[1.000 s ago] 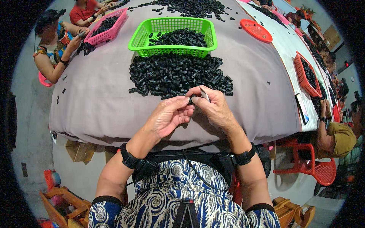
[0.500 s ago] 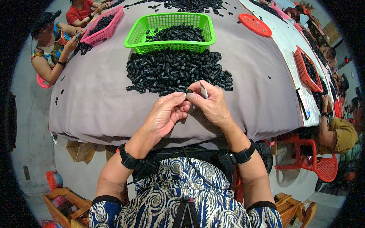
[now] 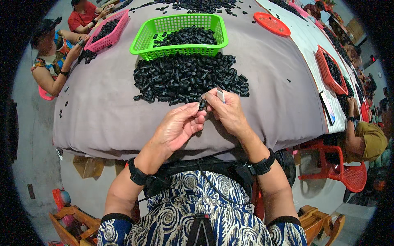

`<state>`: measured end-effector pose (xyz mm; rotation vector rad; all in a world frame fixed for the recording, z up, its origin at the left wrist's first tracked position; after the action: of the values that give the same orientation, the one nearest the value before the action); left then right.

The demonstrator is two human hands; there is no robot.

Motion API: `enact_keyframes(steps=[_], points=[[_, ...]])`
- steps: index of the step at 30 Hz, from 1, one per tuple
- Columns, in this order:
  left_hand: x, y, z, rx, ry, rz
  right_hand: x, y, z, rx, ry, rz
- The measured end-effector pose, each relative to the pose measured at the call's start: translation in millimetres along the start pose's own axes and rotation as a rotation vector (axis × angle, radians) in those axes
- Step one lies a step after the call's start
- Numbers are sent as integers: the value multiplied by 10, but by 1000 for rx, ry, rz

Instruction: Assembling small black plastic or rubber components at a factory workstation.

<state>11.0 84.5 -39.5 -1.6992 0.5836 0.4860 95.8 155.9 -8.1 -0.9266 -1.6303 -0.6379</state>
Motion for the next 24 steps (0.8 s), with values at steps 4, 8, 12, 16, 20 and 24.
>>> enact_keyframes(steps=[4,8,12,16,20,24], points=[[17,6,-3,-20,21,-90,39,-83,-39,99,19,56],[7,-25,6,40,0,-113,149,-185,-84,162,116,23],[40,-36,11,43,42,-119,123,-111,-63,101,128,-71],[92,-30,20,60,79,-145,55,-93,-41,124,72,54],[20,20,3,0,-4,-11,46,-60,-38,71,68,88],[-164,-2,-20,-66,-125,200,63,-24,-38,9,112,11]])
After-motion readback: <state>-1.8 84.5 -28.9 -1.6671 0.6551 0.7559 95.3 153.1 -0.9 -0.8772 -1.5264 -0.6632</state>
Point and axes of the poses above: each hand's wrist, its own z-axis towards the middle knuckle, its own y-axis out of the back of the hand, x = y × z, the point moved 9 cm from there along z, towards the middle knuckle, and after that the axes turned 10 degrees about -y, right-handed, at the moved point
